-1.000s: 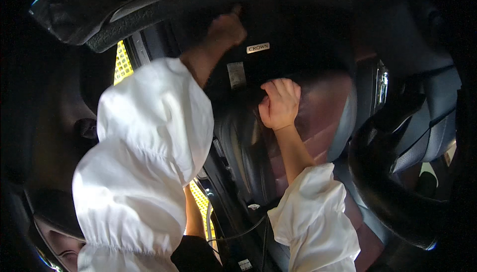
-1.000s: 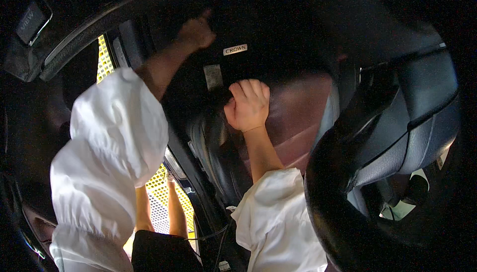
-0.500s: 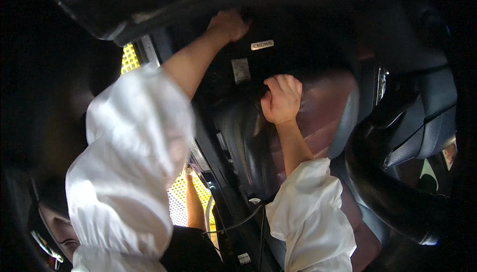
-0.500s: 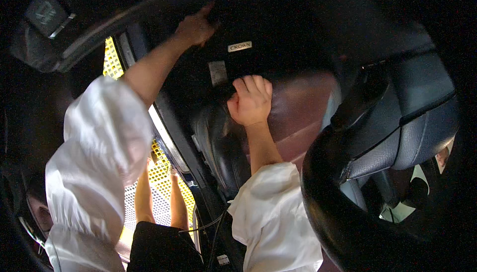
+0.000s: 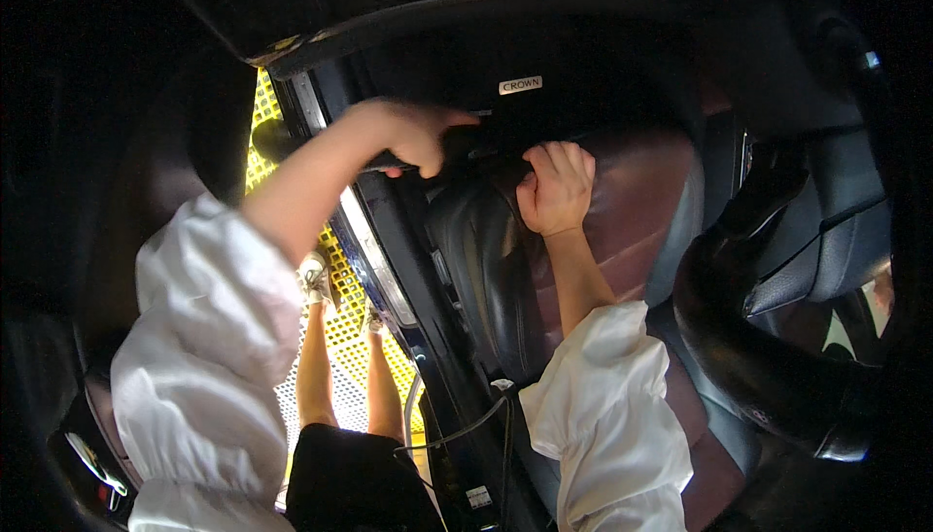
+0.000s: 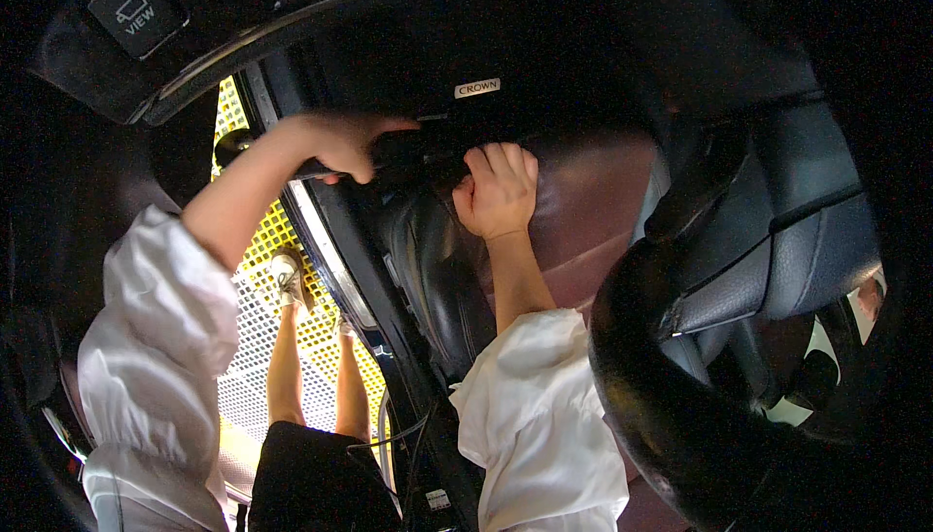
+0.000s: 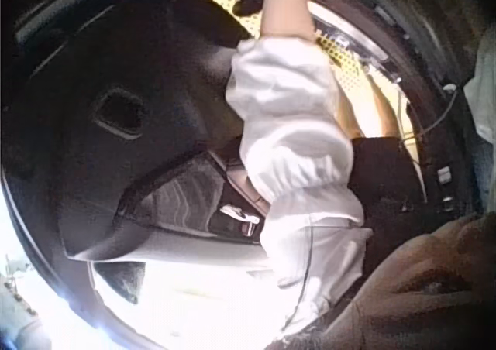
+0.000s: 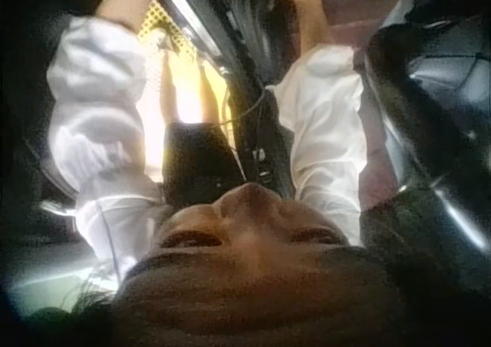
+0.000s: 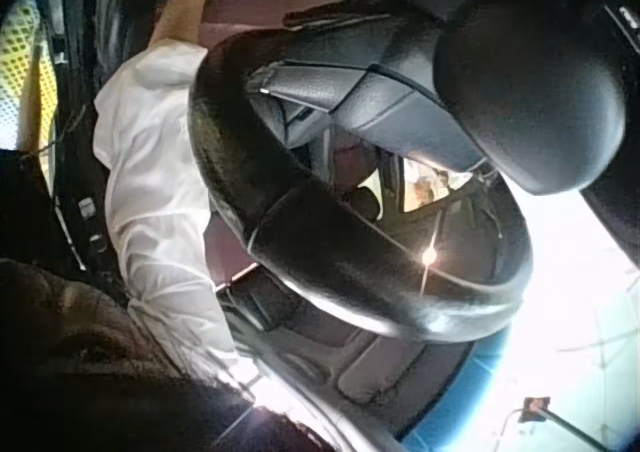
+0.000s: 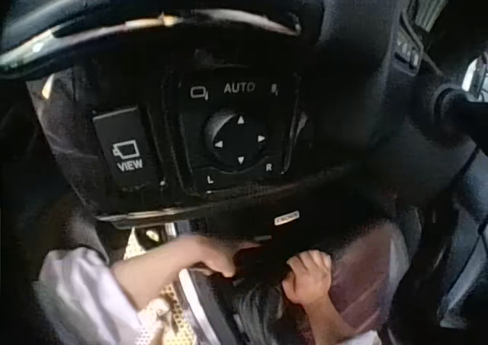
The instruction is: The person uses a high-pressure water gun to rinse the exterior of a dark sedan, covering the wheels, sides, rear, and front. Then the person uses a vacuum hose to clean the driver-side interior, including the floor mat and seats.
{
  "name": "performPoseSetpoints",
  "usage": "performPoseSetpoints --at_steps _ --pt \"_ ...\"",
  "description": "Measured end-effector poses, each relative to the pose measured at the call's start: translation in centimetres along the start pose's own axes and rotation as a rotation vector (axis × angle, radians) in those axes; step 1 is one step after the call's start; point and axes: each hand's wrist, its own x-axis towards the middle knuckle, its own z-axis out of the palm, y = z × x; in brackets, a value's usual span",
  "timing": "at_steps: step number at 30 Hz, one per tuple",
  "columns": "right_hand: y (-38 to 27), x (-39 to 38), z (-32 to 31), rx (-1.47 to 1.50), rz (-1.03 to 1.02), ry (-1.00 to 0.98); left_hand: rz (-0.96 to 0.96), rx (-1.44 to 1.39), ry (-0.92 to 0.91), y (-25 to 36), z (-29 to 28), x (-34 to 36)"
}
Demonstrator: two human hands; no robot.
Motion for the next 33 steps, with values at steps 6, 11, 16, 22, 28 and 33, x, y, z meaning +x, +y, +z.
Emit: performPoseSetpoints --at_steps 6,11,16,22,28,33 --pt "-1.0 0.8 -0.4 0.018 0.002 -0.012 0.119 -0.062 0.227 1.3 -1.1 -0.4" --pt "-0.9 0.6 0.0 0.038 -0.004 0.009 0.080 -0.035 0.174 3.5 -1.7 -0.1" --pt "0.0 0.3 -0.1 0.040 0.000 0.027 0.192 -0.440 0.296 4.0 -1.0 1.7" --pt "-0.4 0.9 0.1 0.039 -0.015 0.037 0.176 0.197 0.717 3.4 3.8 16.3" --pt "-0.2 0.4 0.4 0.018 -0.026 0.013 0.164 0.245 0.332 2.2 1.7 14.1" --pt "-0.5 0.5 0.0 -0.002 0.013 -0.046 0.235 0.455 0.255 1.1 2.4 12.9"
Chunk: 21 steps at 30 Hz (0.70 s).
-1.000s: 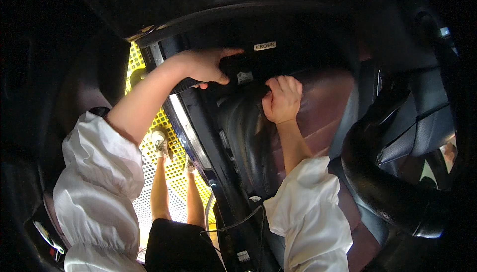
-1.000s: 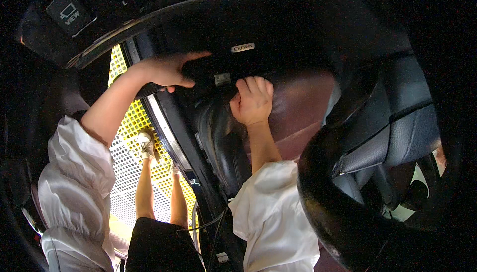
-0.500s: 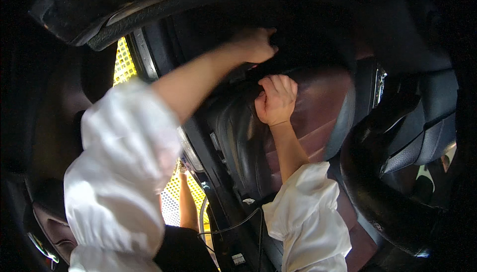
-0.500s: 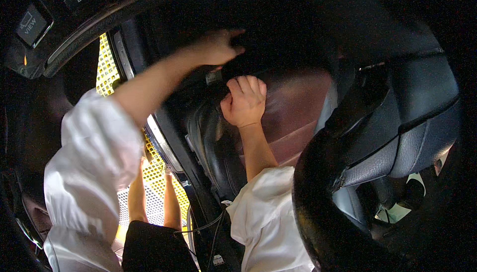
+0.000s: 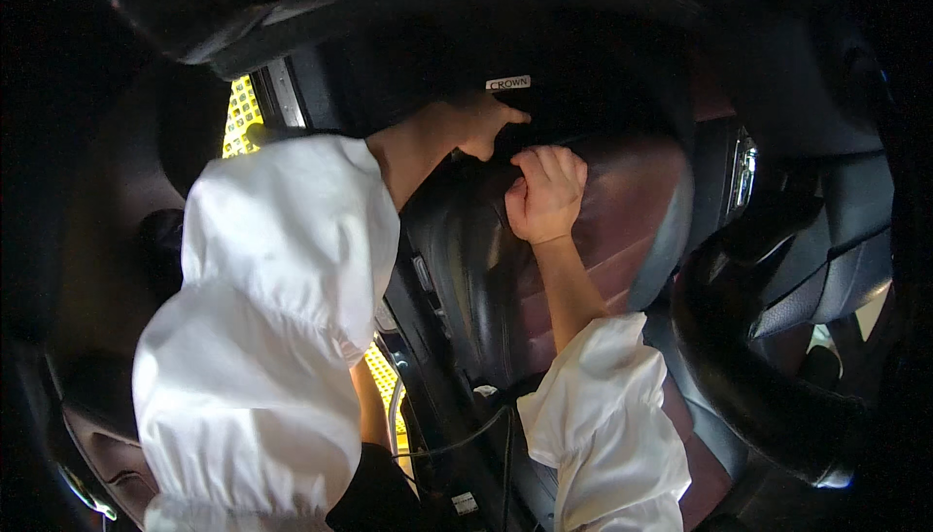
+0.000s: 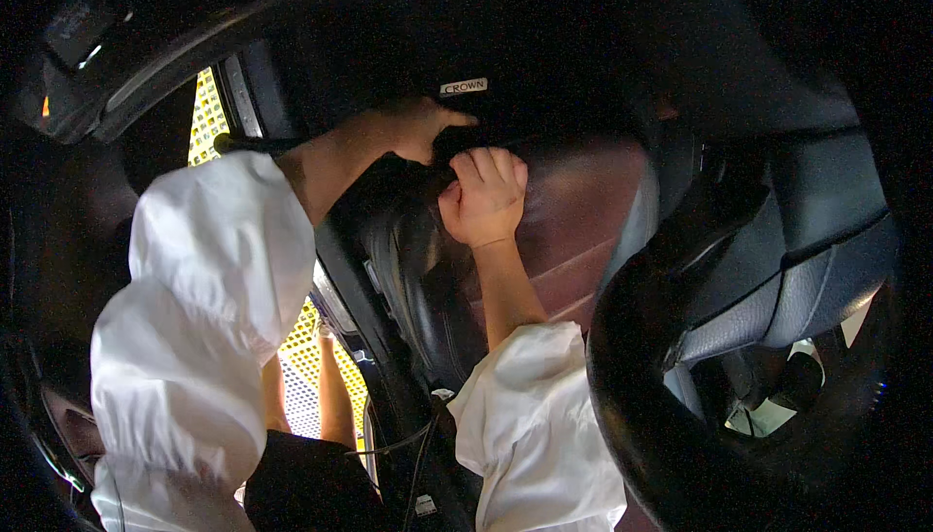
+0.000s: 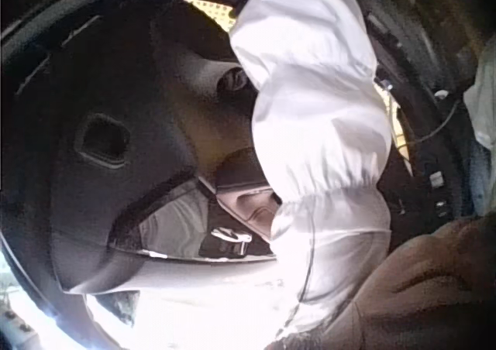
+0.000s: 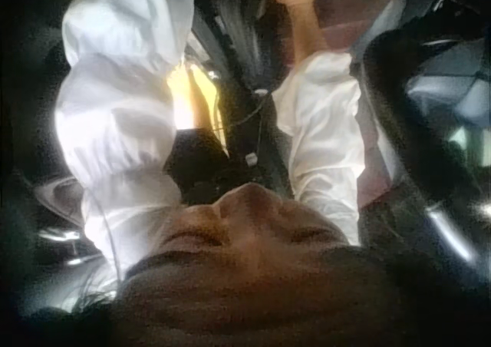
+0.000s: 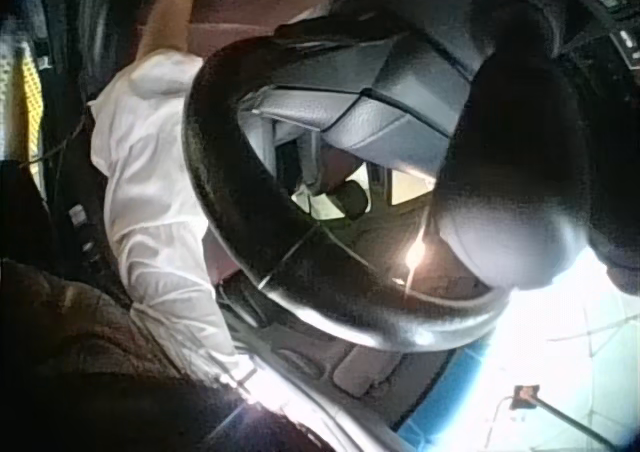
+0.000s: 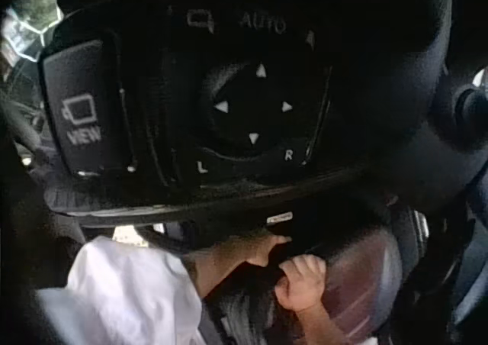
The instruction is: The person uses a high-pressure water gun to rinse the exterior of a dark sedan, covering the wheels, sides, rear, and front. Then the person uses a vacuum hose to clean the driver-side interior, including the floor mat and seats.
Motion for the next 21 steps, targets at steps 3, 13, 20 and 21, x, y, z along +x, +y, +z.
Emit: performPoseSetpoints --at_steps 3,13,20,21 --pt "0.0 0.6 0.3 0.002 -0.016 -0.002 -0.054 -0.179 0.039 -0.6 1.3 -2.3" --pt "0.3 0.0 -0.2 0.016 -0.022 0.025 0.119 -0.316 0.555 -0.4 -4.1 -19.9" --pt "-0.2 0.4 -0.1 0.002 -0.032 0.007 -0.520 -0.175 0.521 -0.7 4.5 -14.5" --pt "0.0 0.3 -0.1 0.017 -0.021 -0.003 -0.582 -0.256 0.428 1.1 5.5 -17.3"
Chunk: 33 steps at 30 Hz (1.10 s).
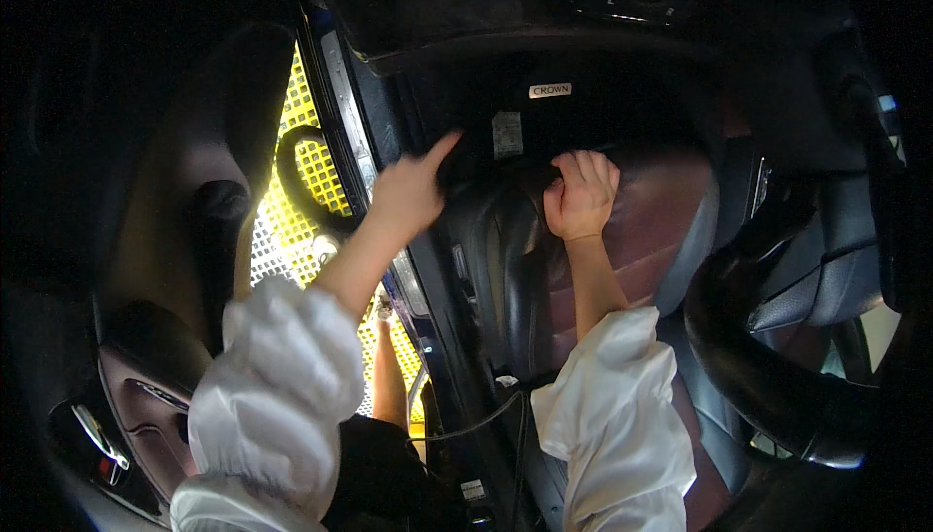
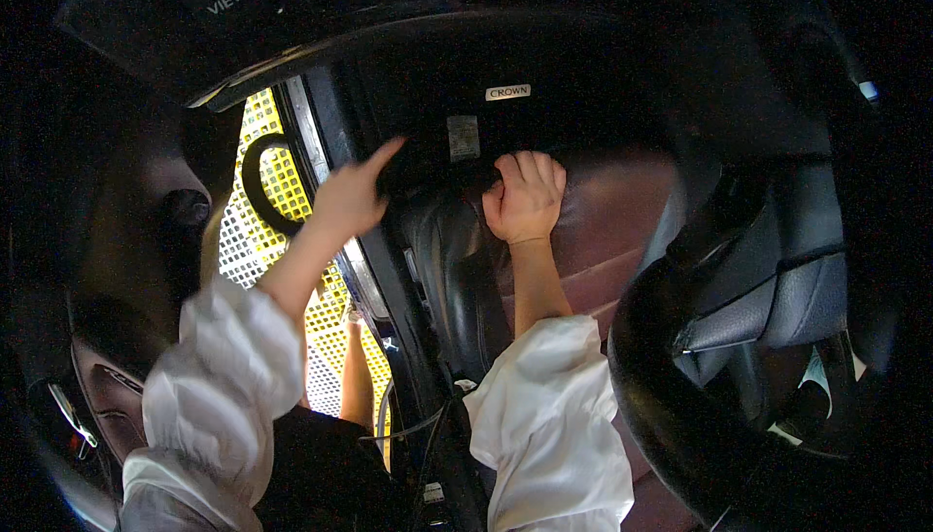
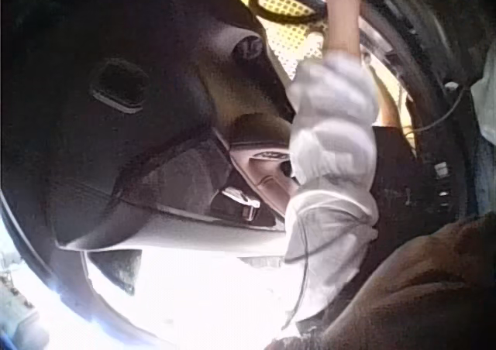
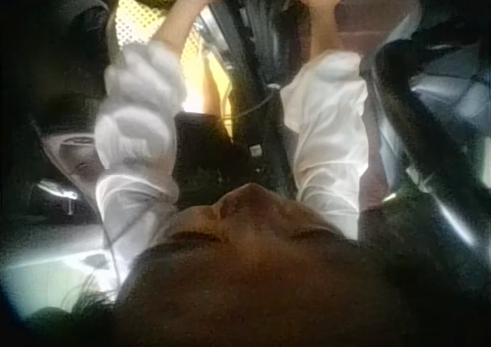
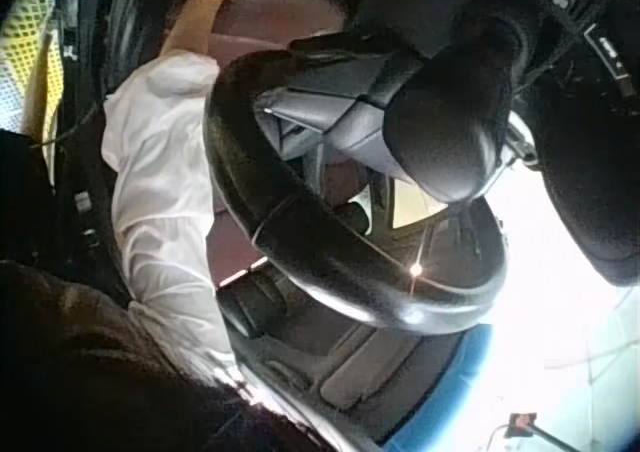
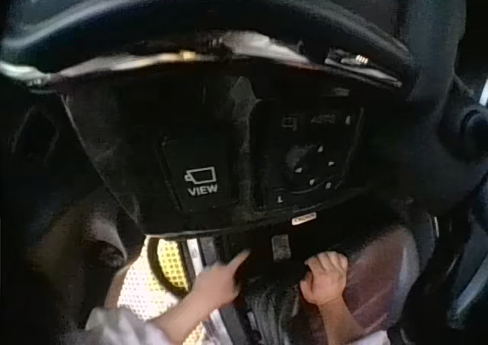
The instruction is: The person uses a high-pressure water gun to rinse the exterior of a dark sedan, covering the wheels, sides, rear, and front. Then the person uses a vacuum hose to clean the driver-side interior, including the floor mat and seats.
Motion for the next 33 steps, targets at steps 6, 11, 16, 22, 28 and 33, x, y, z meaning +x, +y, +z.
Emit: performPoseSetpoints --at_steps 6,11,16,22,28,33 --pt "-0.4 -0.1 -0.2 -0.027 -0.019 0.026 -0.254 -0.340 -0.318 -3.2 -2.6 -17.9" --pt "-0.2 0.1 -0.4 -0.027 -0.011 0.012 -0.225 -0.651 -0.206 -2.8 -6.8 -19.0" --pt "-0.8 0.4 -0.6 -0.022 -0.020 0.006 -0.260 -0.338 0.059 -3.7 -4.1 -8.0" --pt "-0.4 0.1 -0.5 -0.025 -0.020 0.002 -0.244 -0.252 -0.237 -2.2 0.4 -15.4" --pt "-0.4 0.0 -0.5 -0.038 -0.003 0.001 -0.181 -0.657 -0.198 -0.3 -4.8 -17.9" --pt "-0.3 -0.1 -0.4 -0.029 -0.011 0.014 -0.276 -0.454 0.128 -0.2 -6.6 -2.7"
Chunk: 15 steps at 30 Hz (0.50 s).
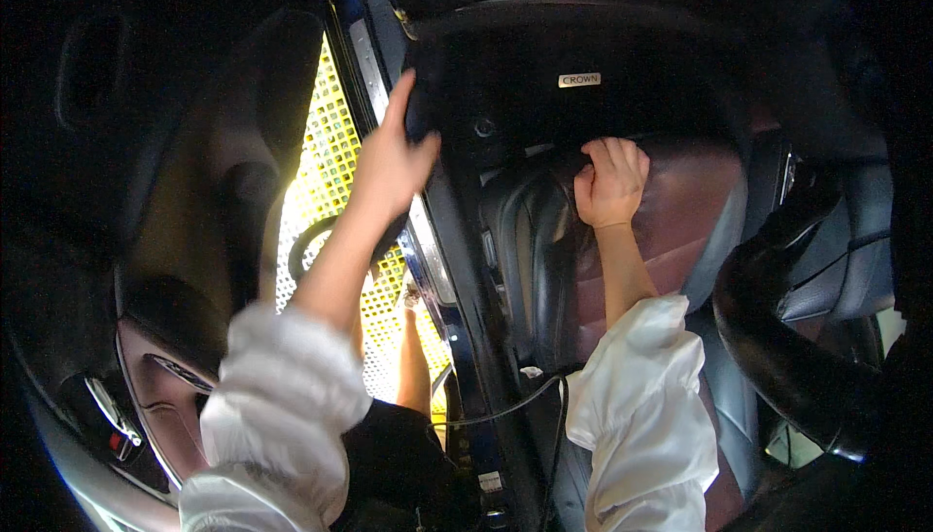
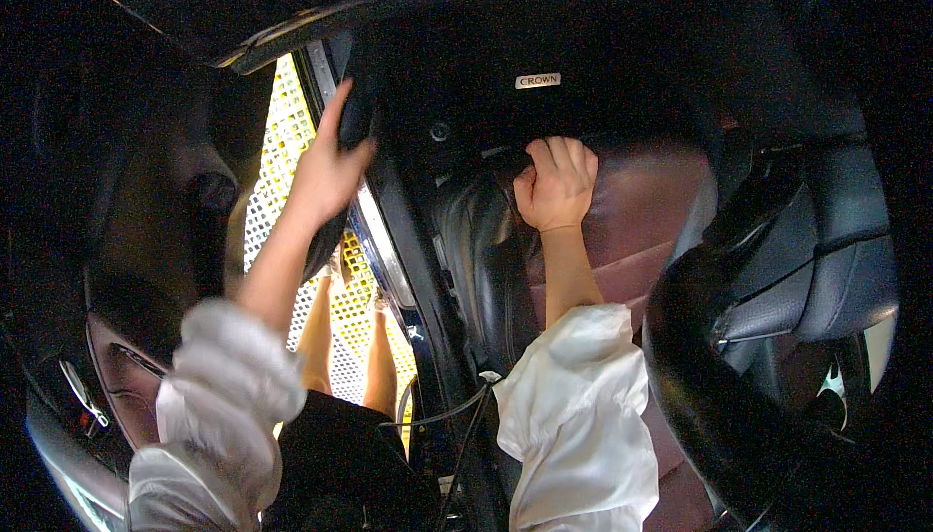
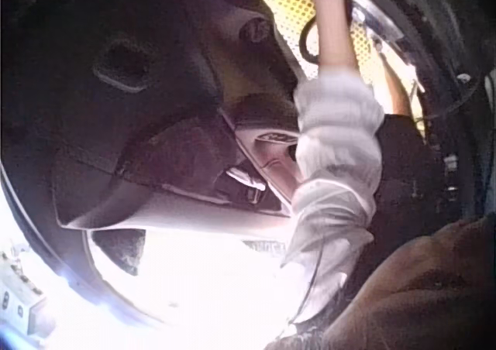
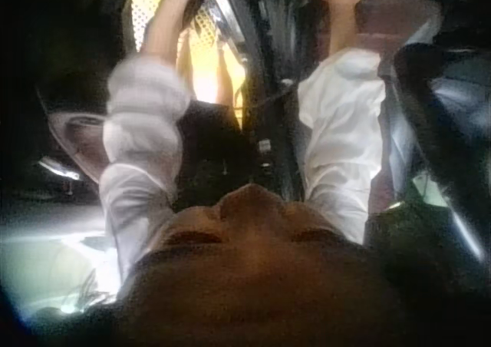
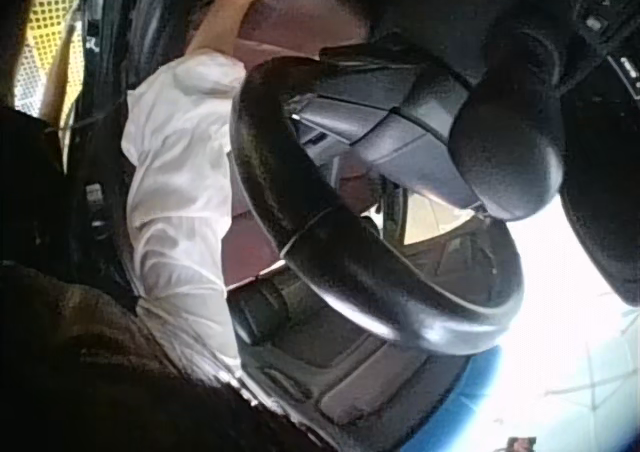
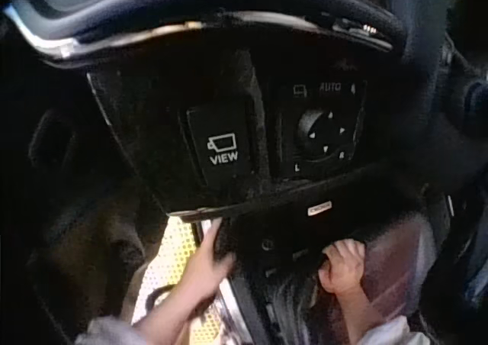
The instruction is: The person uses a high-pressure water gun to rinse the exterior of a dark sedan, covering the wheels, sides, rear, and front. Then the person uses a vacuum hose to clean the driver-side interior, including the floor mat and seats.
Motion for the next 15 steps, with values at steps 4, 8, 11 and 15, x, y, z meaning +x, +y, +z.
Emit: performPoseSetpoints --at_steps 4,8,11,15 --pt "-0.2 0.4 0.3 0.012 -0.012 0.009 0.032 0.077 0.153 -4.1 7.4 1.6" --pt "-0.1 -0.1 -0.1 0.013 0.002 0.009 0.116 -0.119 -0.088 -8.2 8.7 -10.2" --pt "-0.1 0.1 0.0 0.029 0.006 0.005 -0.196 -0.542 -0.363 -5.7 4.1 -12.3" --pt "-0.1 0.2 0.0 0.022 -0.018 0.044 0.096 -0.087 -0.019 -1.2 2.2 -1.9"
